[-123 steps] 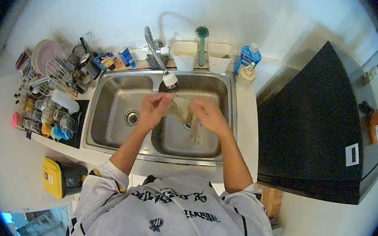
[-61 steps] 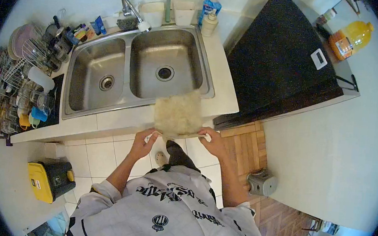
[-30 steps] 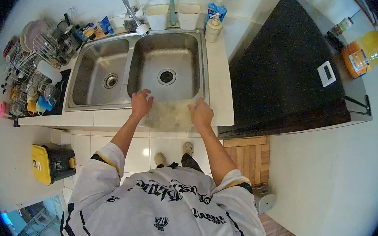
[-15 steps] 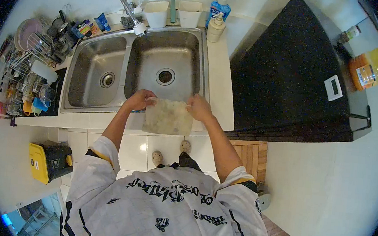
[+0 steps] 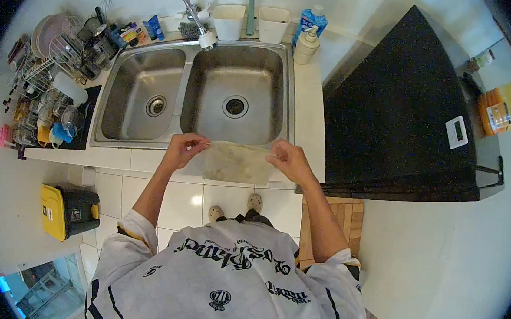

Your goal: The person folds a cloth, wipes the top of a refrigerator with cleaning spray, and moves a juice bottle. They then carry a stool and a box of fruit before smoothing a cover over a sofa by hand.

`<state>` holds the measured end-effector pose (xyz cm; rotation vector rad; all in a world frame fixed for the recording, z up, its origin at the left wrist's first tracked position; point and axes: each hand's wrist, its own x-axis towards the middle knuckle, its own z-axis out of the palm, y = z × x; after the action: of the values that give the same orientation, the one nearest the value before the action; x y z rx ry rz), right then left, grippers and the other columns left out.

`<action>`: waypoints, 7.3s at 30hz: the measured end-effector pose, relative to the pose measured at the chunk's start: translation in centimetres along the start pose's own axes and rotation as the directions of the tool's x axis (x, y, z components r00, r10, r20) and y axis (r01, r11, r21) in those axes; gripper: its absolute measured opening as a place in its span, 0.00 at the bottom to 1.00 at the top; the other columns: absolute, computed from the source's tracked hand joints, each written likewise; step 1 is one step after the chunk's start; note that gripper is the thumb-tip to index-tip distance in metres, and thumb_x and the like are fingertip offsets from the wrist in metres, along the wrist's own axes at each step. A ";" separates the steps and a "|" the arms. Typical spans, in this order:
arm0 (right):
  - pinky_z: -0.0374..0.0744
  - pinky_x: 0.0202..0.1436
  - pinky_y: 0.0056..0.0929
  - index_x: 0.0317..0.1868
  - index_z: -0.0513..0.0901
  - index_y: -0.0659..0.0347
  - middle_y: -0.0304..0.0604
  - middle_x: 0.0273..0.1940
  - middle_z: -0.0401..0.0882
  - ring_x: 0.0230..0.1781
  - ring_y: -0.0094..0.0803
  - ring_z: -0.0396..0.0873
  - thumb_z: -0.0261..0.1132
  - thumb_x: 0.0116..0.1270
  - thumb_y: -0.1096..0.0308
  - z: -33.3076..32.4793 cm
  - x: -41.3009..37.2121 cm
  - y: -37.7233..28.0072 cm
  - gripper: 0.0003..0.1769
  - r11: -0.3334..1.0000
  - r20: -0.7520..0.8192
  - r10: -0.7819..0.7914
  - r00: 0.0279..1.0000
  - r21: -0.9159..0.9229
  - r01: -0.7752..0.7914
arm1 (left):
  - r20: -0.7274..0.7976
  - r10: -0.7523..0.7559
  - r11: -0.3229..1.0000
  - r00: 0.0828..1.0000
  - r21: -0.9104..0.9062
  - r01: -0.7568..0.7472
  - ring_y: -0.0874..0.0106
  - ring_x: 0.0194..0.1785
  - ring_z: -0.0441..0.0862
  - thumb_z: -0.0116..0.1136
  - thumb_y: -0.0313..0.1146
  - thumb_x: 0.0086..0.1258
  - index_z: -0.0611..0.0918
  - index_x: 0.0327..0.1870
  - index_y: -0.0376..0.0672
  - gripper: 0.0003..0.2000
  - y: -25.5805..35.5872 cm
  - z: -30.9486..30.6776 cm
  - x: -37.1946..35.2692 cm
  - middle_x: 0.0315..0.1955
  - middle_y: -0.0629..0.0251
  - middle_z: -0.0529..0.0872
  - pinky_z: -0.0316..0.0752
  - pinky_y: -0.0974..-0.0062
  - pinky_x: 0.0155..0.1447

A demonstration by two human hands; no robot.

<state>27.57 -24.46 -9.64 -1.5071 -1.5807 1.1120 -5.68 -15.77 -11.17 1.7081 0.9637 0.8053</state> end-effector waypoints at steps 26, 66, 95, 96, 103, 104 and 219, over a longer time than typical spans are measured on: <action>0.77 0.33 0.22 0.29 0.77 0.65 0.37 0.26 0.78 0.26 0.20 0.75 0.72 0.58 0.73 -7.8 -10.7 -14.6 0.09 0.959 -0.191 -0.280 0.941 -0.102 0.265 | 0.378 0.368 0.867 0.850 0.191 -0.460 0.63 0.36 0.82 0.62 0.21 0.62 0.83 0.44 0.38 0.10 16.6 0.8 -0.8 0.34 0.60 0.82 0.76 0.69 0.41; 0.73 0.34 0.22 0.37 0.79 0.67 0.34 0.31 0.77 0.28 0.18 0.70 0.66 0.63 0.72 -9.7 -8.6 -7.7 0.07 0.999 -0.122 0.023 0.992 0.035 -0.019 | 0.243 0.282 0.917 0.928 0.217 -0.335 0.63 0.37 0.84 0.58 0.26 0.67 0.80 0.43 0.38 0.06 13.2 4.9 1.6 0.34 0.56 0.85 0.77 0.68 0.42; 0.74 0.50 0.35 0.35 0.81 0.61 0.45 0.38 0.78 0.44 0.41 0.77 0.68 0.57 0.73 -1.8 -12.9 5.3 0.06 0.950 -0.102 -0.106 0.989 -0.304 0.071 | 0.354 0.291 0.662 0.889 0.595 -0.454 0.61 0.47 0.78 0.59 0.25 0.59 0.80 0.45 0.44 0.12 0.5 11.1 -6.6 0.37 0.63 0.85 0.71 0.60 0.51; 0.75 0.48 0.34 0.35 0.81 0.61 0.44 0.38 0.77 0.43 0.39 0.78 0.68 0.57 0.73 -2.0 -12.8 5.2 0.06 0.953 -0.065 -0.069 0.995 -0.299 0.047 | 0.360 0.286 0.664 0.888 0.593 -0.455 0.61 0.47 0.78 0.59 0.25 0.59 0.80 0.45 0.44 0.12 0.7 11.0 -6.5 0.36 0.63 0.85 0.71 0.60 0.50; 0.76 0.38 0.34 0.37 0.80 0.58 0.48 0.33 0.80 0.33 0.39 0.80 0.67 0.60 0.71 -1.8 -12.2 3.2 0.06 0.901 -0.167 0.367 0.915 -0.183 -0.394 | 0.335 0.289 0.701 0.897 0.564 -0.436 0.62 0.43 0.80 0.57 0.24 0.62 0.80 0.45 0.44 0.11 1.7 10.8 -6.4 0.37 0.62 0.85 0.74 0.63 0.47; 0.77 0.39 0.34 0.38 0.80 0.59 0.48 0.32 0.80 0.33 0.40 0.80 0.66 0.60 0.71 -1.5 -12.3 2.8 0.06 0.904 -0.198 0.383 0.902 -0.123 -0.410 | 0.290 0.271 0.745 0.918 0.541 -0.390 0.62 0.44 0.80 0.56 0.24 0.62 0.80 0.45 0.44 0.10 1.8 10.9 -6.5 0.38 0.63 0.85 0.75 0.64 0.47; 0.68 0.55 0.49 0.54 0.79 0.61 0.54 0.52 0.70 0.54 0.52 0.67 0.65 0.62 0.60 -11.4 16.5 9.5 0.22 0.609 -0.306 -0.346 0.887 -0.792 -0.036 | -0.309 -0.445 0.890 0.840 -0.047 0.454 0.68 0.46 0.85 0.55 0.30 0.71 0.81 0.50 0.33 0.12 2.9 9.2 -9.9 0.42 0.53 0.87 0.79 0.72 0.53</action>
<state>40.08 -6.96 -15.01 -1.9118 -1.9111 -0.1371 -1.82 -29.02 -11.96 1.3105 1.5330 0.7555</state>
